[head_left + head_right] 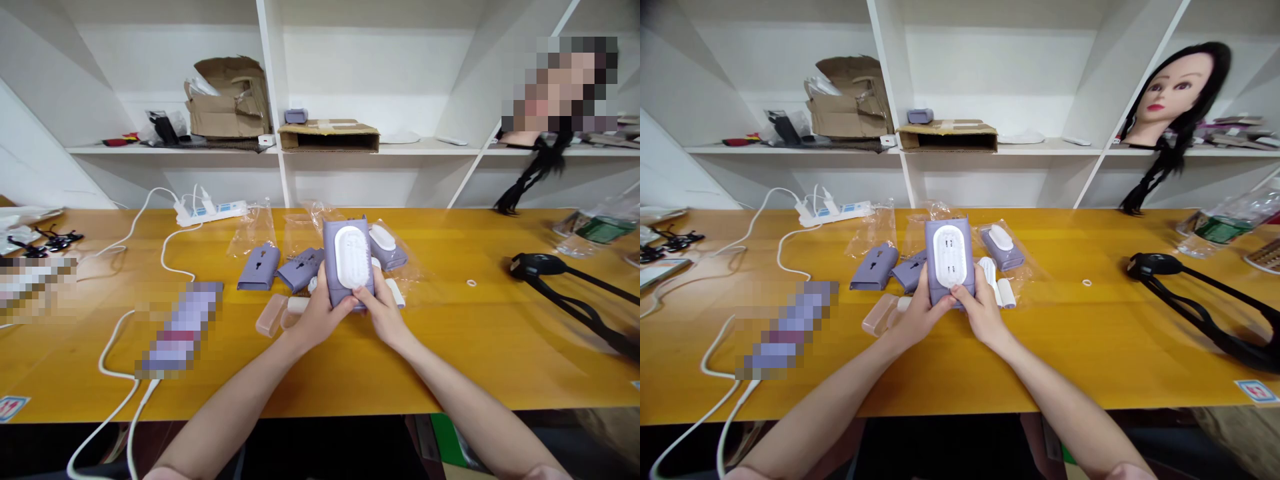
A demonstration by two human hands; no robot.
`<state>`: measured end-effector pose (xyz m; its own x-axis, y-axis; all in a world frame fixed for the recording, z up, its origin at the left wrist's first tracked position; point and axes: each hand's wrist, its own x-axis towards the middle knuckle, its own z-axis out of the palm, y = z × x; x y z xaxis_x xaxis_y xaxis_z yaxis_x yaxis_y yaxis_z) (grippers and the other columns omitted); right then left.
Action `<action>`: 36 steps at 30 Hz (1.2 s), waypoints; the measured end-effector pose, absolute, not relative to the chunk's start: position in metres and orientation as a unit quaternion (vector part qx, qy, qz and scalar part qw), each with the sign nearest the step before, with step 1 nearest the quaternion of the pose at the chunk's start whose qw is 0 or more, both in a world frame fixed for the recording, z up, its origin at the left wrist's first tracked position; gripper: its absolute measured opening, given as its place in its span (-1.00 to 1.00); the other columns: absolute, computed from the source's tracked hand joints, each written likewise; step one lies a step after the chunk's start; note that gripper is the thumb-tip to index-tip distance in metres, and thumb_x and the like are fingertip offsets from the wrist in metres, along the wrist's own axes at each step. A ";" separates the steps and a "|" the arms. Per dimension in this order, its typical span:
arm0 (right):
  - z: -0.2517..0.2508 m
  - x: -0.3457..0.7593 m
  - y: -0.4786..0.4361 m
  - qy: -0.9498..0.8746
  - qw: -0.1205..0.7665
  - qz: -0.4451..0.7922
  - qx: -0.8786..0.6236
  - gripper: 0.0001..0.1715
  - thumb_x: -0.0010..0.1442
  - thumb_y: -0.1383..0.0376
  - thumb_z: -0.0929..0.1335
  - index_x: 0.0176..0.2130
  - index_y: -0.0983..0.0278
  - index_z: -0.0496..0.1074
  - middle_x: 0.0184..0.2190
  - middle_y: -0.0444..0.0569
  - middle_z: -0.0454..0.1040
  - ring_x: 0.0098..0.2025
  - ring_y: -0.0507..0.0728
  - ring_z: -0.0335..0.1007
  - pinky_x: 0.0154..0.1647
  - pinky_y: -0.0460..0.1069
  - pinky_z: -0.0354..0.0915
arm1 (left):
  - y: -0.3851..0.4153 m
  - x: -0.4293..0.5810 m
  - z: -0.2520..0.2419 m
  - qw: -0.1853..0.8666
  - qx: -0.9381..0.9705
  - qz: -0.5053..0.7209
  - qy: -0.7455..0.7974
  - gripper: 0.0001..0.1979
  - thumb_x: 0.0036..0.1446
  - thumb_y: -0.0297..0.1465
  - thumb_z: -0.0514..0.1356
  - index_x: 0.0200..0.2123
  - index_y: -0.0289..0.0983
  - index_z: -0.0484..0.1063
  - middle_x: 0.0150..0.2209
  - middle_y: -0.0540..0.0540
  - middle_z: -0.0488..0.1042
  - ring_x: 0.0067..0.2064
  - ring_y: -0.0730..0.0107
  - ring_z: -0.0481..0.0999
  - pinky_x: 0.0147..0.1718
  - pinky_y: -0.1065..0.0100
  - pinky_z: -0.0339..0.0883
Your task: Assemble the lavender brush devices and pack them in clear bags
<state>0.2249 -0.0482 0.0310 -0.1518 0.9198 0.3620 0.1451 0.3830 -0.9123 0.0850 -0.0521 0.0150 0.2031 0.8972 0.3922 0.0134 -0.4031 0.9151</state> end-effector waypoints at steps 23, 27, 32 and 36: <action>0.037 0.226 -0.046 -0.631 0.493 0.487 -0.348 -0.23 -0.09 0.27 0.47 0.07 0.22 0.14 0.02 0.01 0.34 0.06 0.19 0.27 0.04 0.08 0.27 | -0.058 0.082 0.023 0.366 0.628 0.537 0.428 -0.42 0.23 -0.12 -0.10 0.26 -0.21 -0.05 0.28 -0.20 0.06 0.33 0.18 -0.12 0.25 0.06 -0.15; 0.038 0.225 -0.048 -0.629 0.499 0.490 -0.340 -0.27 -0.11 0.30 0.48 0.03 0.21 0.18 -0.05 -0.02 0.39 0.00 0.17 0.33 0.01 0.06 0.29 | -0.057 0.082 0.023 0.368 0.605 0.560 0.430 -0.44 0.22 -0.10 -0.08 0.22 -0.20 0.06 0.18 -0.19 0.24 0.30 0.15 0.01 0.21 0.08 -0.01; 0.037 0.219 -0.049 -0.608 0.488 0.504 -0.372 -0.30 -0.18 0.31 0.50 -0.03 0.21 0.27 -0.09 -0.04 0.44 -0.03 0.18 0.36 0.01 0.09 0.29 | -0.055 0.082 0.020 0.372 0.580 0.597 0.409 -0.46 0.22 -0.09 -0.10 0.19 -0.21 0.13 0.09 -0.18 0.34 0.15 0.17 0.27 0.12 0.16 0.14; 0.037 0.216 -0.049 -0.578 0.464 0.550 -0.385 -0.29 -0.22 0.26 0.53 -0.06 0.22 0.32 -0.13 -0.03 0.48 -0.10 0.18 0.41 -0.07 0.10 0.33 | -0.052 0.082 0.015 0.351 0.575 0.629 0.388 -0.48 0.23 -0.11 -0.11 0.17 -0.23 0.13 0.11 -0.19 0.31 0.14 0.18 0.28 0.12 0.14 0.12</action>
<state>0.2164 -0.0495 0.0366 -0.2727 0.9555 0.1129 -0.0655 0.0986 -0.9930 0.0821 -0.0522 0.0153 -0.0925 0.8876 0.4513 0.0050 -0.4528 0.8916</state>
